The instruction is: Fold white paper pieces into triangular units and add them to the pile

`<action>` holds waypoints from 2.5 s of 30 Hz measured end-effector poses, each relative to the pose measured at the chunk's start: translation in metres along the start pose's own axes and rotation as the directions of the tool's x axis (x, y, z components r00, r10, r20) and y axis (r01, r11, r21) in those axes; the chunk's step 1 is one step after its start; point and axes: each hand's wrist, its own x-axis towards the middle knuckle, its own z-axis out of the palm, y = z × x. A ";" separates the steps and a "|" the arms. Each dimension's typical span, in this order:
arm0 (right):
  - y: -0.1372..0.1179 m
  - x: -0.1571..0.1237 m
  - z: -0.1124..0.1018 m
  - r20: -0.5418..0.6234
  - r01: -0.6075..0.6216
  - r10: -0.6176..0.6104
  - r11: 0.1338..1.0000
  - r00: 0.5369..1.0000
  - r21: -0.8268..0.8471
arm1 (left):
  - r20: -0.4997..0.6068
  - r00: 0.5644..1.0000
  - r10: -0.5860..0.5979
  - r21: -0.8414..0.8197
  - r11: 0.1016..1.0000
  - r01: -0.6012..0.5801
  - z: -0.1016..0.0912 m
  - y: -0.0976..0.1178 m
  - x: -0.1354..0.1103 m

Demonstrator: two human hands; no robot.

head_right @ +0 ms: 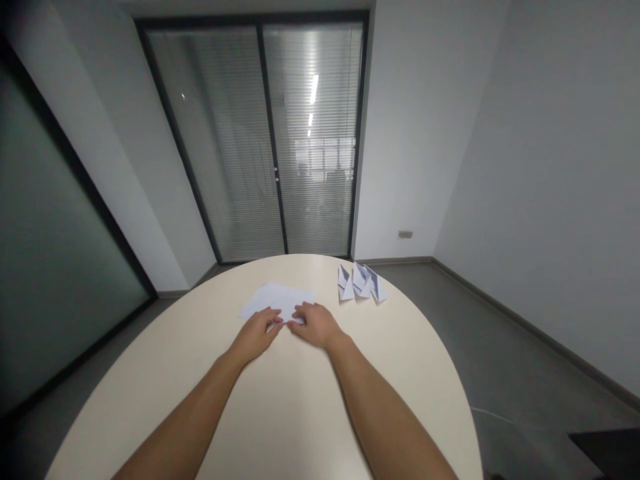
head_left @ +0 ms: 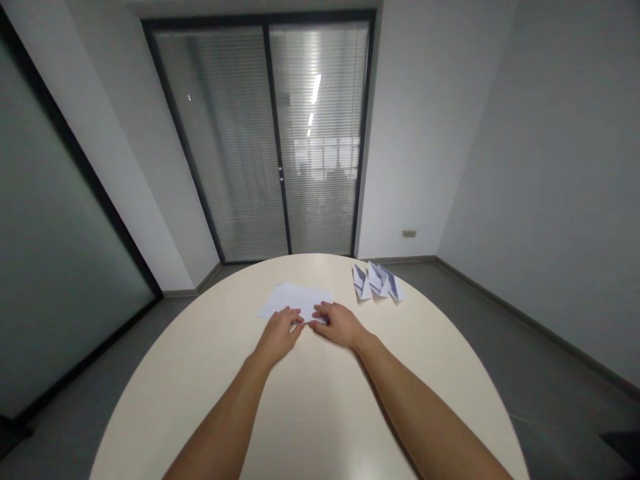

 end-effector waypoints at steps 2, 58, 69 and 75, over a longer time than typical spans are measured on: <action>-0.001 0.000 -0.001 -0.011 -0.021 0.021 1.000 1.000 0.002 | -0.005 1.000 0.000 -0.006 1.000 0.000 -0.001 0.001 0.000; -0.016 0.001 0.000 0.029 -0.164 0.171 0.972 0.985 -0.167 | -0.009 0.996 0.087 0.247 0.966 -0.082 -0.015 0.025 -0.004; -0.010 -0.002 0.000 0.137 -0.188 0.198 0.979 0.971 -0.083 | 0.036 0.998 0.057 0.234 0.970 -0.064 -0.010 0.023 -0.003; -0.012 0.000 0.000 0.113 -0.204 0.213 0.975 0.971 -0.090 | 0.121 0.992 0.040 0.255 0.964 -0.070 -0.004 0.016 -0.002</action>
